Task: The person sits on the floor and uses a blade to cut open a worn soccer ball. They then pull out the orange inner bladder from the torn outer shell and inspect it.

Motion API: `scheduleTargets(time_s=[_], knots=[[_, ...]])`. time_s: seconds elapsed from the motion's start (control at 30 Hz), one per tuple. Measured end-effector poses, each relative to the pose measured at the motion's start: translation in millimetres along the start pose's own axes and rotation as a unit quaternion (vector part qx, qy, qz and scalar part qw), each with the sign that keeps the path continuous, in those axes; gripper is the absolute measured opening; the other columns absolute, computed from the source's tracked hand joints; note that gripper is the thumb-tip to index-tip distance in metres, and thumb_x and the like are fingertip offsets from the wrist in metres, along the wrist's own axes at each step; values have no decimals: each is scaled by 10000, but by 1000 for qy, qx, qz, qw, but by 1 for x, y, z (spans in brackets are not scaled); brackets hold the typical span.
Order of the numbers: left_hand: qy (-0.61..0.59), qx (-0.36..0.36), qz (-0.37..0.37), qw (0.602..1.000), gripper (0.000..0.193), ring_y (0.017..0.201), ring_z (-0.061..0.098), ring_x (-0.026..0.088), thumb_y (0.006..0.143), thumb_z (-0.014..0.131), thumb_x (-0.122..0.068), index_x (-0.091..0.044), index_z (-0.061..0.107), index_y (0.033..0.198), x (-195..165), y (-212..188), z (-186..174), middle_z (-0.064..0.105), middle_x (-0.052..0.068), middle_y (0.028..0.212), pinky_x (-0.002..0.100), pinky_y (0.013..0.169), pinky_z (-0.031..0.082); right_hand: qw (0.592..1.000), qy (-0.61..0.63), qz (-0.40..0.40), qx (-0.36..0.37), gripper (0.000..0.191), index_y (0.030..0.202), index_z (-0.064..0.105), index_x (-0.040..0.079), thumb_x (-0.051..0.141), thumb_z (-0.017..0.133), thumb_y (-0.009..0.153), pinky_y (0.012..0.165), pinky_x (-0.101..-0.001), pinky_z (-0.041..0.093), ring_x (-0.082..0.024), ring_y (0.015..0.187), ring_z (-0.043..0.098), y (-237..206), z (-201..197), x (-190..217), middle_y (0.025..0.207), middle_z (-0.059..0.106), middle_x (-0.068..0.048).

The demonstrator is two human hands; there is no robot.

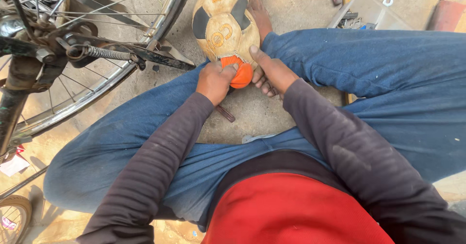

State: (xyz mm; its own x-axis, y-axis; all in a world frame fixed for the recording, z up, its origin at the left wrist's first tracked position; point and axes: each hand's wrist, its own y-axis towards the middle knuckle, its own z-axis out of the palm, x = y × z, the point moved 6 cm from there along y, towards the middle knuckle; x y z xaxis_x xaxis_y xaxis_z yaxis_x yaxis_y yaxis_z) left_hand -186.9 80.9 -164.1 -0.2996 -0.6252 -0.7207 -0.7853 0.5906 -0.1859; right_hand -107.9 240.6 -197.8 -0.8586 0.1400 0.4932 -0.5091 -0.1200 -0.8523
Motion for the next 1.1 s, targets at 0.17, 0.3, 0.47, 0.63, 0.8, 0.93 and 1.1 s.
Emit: scheduleTargets(time_s=[0.17, 0.3, 0.47, 0.63, 0.8, 0.93, 1.1], knots=[[88, 21, 19, 996, 308, 861, 665, 412, 989, 614, -294, -15, 711, 903, -5, -6, 0, 693, 249, 889, 510, 752, 495, 982, 116, 54, 138, 722, 977, 649, 131, 808, 468, 804, 433, -246, 391, -103, 481, 500, 14, 28, -15, 666, 607, -47], [40, 33, -34, 998, 363, 833, 661, 419, 981, 626, -339, -2, 724, 886, -4, -2, -2, 693, 249, 839, 498, 749, 493, 983, 147, 9, 105, 602, 989, 640, 99, 690, 599, 876, 406, -257, 310, -76, 454, 387, 20, 35, -24, 669, 566, -20], [-78, 39, -148, 985, 380, 778, 693, 385, 944, 615, -344, 20, 705, 888, -13, -4, -15, 694, 215, 769, 456, 737, 520, 977, 196, -62, 62, 400, 961, 605, 50, 450, 618, 977, 366, -265, 270, -78, 424, 343, 6, 37, -19, 638, 490, -12], [-145, 83, -187, 968, 384, 724, 693, 363, 949, 577, -345, 14, 711, 924, -34, -13, -22, 704, 209, 744, 442, 722, 529, 978, 203, -37, 40, 301, 1003, 625, 65, 361, 575, 990, 355, -252, 276, -64, 430, 357, -32, 42, -19, 649, 490, 0], [-99, 60, -156, 981, 362, 756, 699, 353, 964, 590, -326, 14, 707, 919, -33, -19, -27, 703, 210, 795, 438, 708, 520, 983, 183, -11, -12, 319, 982, 594, 26, 345, 611, 975, 348, -272, 281, -91, 424, 391, -49, 40, -23, 640, 508, -27], [-103, 75, -201, 971, 371, 719, 699, 354, 965, 593, -345, 2, 703, 895, 0, -10, -12, 703, 220, 751, 453, 693, 520, 981, 187, -59, 16, 290, 1004, 656, 62, 344, 591, 972, 381, -248, 300, -50, 497, 429, -25, 37, -11, 688, 537, 8], [228, 6, 155, 961, 294, 764, 683, 362, 1016, 602, -347, -116, 780, 980, -13, 33, -4, 717, 188, 830, 481, 674, 508, 969, 242, -25, 35, 335, 861, 596, 76, 380, 529, 984, 394, -278, 294, -100, 431, 383, 16, 24, -8, 630, 531, -20]])
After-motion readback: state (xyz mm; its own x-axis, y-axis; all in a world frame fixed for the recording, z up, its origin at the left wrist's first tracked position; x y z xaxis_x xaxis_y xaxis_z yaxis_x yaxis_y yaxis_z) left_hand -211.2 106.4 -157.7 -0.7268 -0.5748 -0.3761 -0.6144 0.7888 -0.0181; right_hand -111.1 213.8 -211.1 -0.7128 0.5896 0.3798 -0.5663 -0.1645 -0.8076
